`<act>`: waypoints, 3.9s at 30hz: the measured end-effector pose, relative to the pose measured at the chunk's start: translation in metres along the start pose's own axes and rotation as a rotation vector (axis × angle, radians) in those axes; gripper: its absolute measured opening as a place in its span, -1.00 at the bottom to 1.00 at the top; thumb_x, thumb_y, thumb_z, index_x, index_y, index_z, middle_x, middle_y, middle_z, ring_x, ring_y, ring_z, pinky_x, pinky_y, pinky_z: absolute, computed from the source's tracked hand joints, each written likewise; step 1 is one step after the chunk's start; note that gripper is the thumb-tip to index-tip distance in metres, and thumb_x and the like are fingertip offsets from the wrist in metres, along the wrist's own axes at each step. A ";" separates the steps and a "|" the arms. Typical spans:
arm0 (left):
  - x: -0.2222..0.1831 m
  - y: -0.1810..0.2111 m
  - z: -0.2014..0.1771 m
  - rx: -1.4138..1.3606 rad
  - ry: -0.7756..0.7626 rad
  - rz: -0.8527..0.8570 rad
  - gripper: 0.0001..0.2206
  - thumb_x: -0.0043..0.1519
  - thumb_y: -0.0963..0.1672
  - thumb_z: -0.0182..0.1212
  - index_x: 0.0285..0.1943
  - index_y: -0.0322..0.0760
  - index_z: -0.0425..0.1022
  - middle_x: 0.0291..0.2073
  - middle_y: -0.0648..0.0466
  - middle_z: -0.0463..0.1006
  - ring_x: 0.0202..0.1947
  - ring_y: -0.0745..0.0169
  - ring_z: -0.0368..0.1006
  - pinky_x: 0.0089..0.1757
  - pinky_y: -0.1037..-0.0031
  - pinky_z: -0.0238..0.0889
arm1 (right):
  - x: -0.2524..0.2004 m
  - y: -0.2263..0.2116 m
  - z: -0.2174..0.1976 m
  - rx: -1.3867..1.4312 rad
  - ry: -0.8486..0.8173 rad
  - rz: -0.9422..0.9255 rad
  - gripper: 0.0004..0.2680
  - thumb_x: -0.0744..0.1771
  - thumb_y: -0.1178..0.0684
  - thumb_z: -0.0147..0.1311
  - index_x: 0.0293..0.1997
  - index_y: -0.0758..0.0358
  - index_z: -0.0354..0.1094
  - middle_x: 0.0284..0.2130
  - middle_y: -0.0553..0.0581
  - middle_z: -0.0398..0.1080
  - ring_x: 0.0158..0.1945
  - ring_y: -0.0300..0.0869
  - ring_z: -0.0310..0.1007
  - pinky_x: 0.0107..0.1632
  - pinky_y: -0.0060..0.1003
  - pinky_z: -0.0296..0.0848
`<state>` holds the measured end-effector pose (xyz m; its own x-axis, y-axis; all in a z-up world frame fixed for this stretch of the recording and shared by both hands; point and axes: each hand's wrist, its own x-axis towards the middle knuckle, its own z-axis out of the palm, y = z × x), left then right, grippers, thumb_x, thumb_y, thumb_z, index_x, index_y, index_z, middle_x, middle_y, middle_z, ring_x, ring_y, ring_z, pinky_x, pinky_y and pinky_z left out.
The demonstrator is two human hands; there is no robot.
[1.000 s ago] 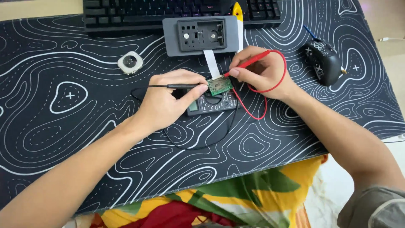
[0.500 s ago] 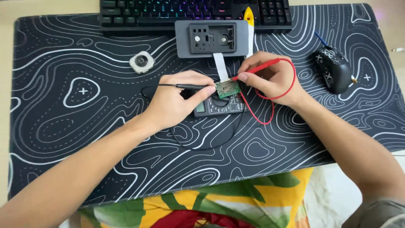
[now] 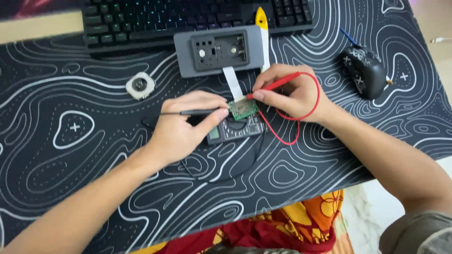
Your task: Testing a small circuit board using a digital multimeter and probes to check for electrical continuity or voltage.
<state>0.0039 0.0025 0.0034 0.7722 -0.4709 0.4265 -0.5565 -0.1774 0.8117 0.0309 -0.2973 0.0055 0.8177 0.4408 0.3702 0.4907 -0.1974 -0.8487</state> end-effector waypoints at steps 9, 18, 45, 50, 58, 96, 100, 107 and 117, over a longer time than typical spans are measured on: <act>-0.002 0.000 -0.001 -0.018 -0.011 -0.027 -0.87 0.47 -0.19 0.39 0.11 -0.32 0.78 -0.06 -0.13 0.81 0.01 -0.08 0.80 0.01 0.26 0.64 | -0.004 0.001 -0.001 -0.032 -0.019 0.040 -0.93 0.45 0.20 0.36 -0.04 0.40 0.62 -0.48 0.21 0.58 -0.43 -0.22 0.53 -0.20 -0.34 0.59; -0.003 -0.001 0.002 -0.005 0.020 0.014 -0.89 0.47 -0.19 0.39 0.09 -0.26 0.79 -0.05 -0.04 0.83 0.01 -0.04 0.80 0.03 0.26 0.64 | 0.001 -0.003 0.004 -0.021 0.007 0.026 -0.91 0.44 0.21 0.39 -0.07 0.44 0.59 -0.48 0.25 0.53 -0.41 -0.20 0.45 -0.27 -0.28 0.53; 0.001 0.004 -0.004 0.041 -0.046 -0.029 -0.85 0.51 -0.18 0.34 0.15 -0.30 0.77 -0.05 -0.11 0.82 0.01 -0.09 0.79 0.03 0.22 0.63 | 0.001 -0.009 0.002 -0.017 -0.038 0.069 -0.91 0.46 0.19 0.37 0.02 0.40 0.63 -0.48 0.22 0.53 -0.40 -0.20 0.49 -0.20 -0.27 0.60; 0.000 0.003 -0.003 0.025 -0.042 -0.024 -0.86 0.50 -0.18 0.34 0.14 -0.29 0.78 -0.06 -0.10 0.81 0.01 -0.11 0.80 0.02 0.21 0.63 | 0.001 -0.007 0.001 -0.007 -0.039 0.057 -0.92 0.46 0.19 0.37 0.00 0.40 0.64 -0.49 0.20 0.53 -0.43 -0.22 0.45 -0.24 -0.31 0.54; -0.001 0.002 -0.002 -0.007 -0.030 -0.043 -0.86 0.48 -0.19 0.35 0.12 -0.27 0.78 -0.05 -0.10 0.81 0.02 -0.14 0.79 0.02 0.16 0.64 | 0.001 -0.005 0.001 -0.009 -0.040 0.051 -0.92 0.44 0.18 0.38 -0.04 0.39 0.64 -0.52 0.19 0.54 -0.47 -0.24 0.43 -0.29 -0.33 0.52; -0.002 0.001 -0.003 -0.006 -0.048 -0.042 -0.86 0.50 -0.18 0.35 0.15 -0.26 0.77 -0.02 -0.09 0.80 0.04 -0.06 0.78 0.03 0.24 0.62 | -0.002 -0.007 0.002 0.031 -0.053 0.090 -0.95 0.44 0.24 0.36 -0.04 0.40 0.63 -0.54 0.21 0.53 -0.50 -0.23 0.38 -0.30 -0.37 0.43; -0.002 0.002 -0.003 0.002 -0.048 -0.039 -0.86 0.50 -0.19 0.34 0.15 -0.27 0.77 -0.02 -0.08 0.80 0.03 -0.04 0.79 0.03 0.25 0.62 | -0.005 0.001 0.003 0.039 -0.036 0.086 -0.96 0.46 0.25 0.32 -0.03 0.40 0.61 -0.54 0.20 0.51 -0.49 -0.23 0.39 -0.28 -0.37 0.44; -0.002 0.000 -0.001 -0.008 -0.040 -0.026 -0.87 0.49 -0.19 0.35 0.13 -0.26 0.77 -0.02 -0.08 0.81 0.03 -0.06 0.79 0.01 0.25 0.63 | -0.008 0.007 0.002 0.030 -0.023 0.078 -0.95 0.44 0.22 0.33 -0.03 0.38 0.62 -0.56 0.12 0.50 -0.51 -0.26 0.39 -0.30 -0.37 0.43; -0.005 0.009 0.001 0.006 -0.025 -0.111 -0.87 0.46 -0.19 0.40 0.12 -0.31 0.76 0.08 -0.04 0.79 0.10 0.08 0.73 0.19 0.33 0.59 | -0.016 -0.001 0.001 -0.204 -0.068 0.056 -0.93 0.48 0.14 0.27 -0.03 0.32 0.56 -0.46 0.05 0.51 -0.43 -0.27 0.43 -0.25 -0.42 0.42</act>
<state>-0.0053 0.0018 0.0083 0.8215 -0.4691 0.3241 -0.4699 -0.2351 0.8508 0.0170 -0.3028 -0.0001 0.8266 0.4811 0.2919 0.5011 -0.3934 -0.7708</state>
